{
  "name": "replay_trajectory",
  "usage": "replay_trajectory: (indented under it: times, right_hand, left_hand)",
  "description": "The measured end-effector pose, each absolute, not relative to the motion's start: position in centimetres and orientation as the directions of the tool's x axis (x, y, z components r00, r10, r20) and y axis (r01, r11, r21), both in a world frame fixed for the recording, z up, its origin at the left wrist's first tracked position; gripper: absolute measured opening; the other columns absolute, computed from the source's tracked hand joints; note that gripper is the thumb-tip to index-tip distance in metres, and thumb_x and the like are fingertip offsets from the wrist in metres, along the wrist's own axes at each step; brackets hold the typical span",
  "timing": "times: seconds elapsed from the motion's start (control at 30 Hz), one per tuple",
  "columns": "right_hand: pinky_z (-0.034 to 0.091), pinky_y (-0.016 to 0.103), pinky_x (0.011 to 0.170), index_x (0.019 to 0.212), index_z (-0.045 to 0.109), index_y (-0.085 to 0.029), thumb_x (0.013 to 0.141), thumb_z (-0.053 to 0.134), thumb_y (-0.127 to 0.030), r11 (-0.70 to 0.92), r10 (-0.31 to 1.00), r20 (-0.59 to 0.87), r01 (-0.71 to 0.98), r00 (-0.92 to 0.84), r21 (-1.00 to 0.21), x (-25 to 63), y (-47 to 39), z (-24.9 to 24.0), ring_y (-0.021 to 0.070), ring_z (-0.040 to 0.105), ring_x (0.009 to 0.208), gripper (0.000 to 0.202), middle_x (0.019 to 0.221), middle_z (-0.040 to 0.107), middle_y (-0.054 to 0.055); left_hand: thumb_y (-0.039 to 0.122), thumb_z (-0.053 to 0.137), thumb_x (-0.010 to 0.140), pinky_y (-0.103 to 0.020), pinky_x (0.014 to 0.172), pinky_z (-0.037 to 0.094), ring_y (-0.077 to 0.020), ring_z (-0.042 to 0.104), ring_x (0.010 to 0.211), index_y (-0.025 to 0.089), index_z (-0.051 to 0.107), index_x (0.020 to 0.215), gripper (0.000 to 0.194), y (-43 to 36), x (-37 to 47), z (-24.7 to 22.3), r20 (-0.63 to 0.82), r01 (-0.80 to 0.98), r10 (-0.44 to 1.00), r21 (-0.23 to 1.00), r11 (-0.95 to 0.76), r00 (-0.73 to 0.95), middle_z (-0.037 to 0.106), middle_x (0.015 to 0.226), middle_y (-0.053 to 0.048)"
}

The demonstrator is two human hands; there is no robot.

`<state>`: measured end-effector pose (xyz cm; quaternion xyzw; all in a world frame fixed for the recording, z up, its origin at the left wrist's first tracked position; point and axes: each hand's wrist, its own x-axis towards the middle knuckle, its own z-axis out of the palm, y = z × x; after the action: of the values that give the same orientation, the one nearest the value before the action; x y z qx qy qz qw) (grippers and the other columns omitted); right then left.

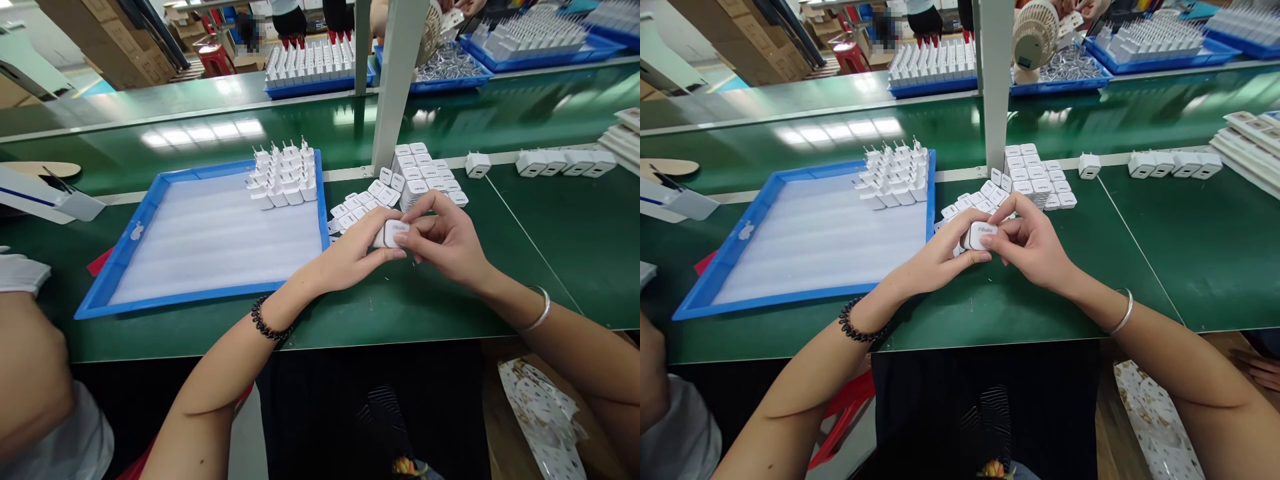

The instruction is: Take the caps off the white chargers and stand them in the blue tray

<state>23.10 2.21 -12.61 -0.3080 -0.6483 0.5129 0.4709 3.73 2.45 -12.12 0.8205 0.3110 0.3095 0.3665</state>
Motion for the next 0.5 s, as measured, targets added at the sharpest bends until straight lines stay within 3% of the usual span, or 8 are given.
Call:
replay_trajectory:
  times: [0.27,0.5]
  right_hand:
    - [0.034,0.022,0.042,0.089,0.051,-0.023,0.080,0.083,-0.031,0.291,0.884,0.317,-0.127,-0.344,-0.948,22.76,1.95,-12.81,0.0088,0.047,0.041,0.034,0.049,0.053,-0.010]
    - [0.037,0.023,0.045,0.090,0.050,-0.023,0.084,0.079,-0.029,0.311,0.874,0.334,-0.120,-0.354,-0.943,22.76,1.77,-12.89,0.0087,0.048,0.042,0.030,0.050,0.052,-0.010]
  left_hand:
    - [0.040,0.050,0.100,-0.038,0.097,0.048,-0.0243,0.057,0.111,0.018,0.049,0.125,0.033,2.29,3.72,-12.09,0.336,0.250,0.703,0.767,-0.590,0.627,0.059,0.122,-0.011]
    - [0.038,0.047,0.100,-0.039,0.096,0.048,-0.0241,0.056,0.106,0.015,0.050,0.123,0.033,2.23,3.80,-12.24,0.358,0.251,0.676,0.736,-0.629,0.645,0.058,0.118,-0.012]
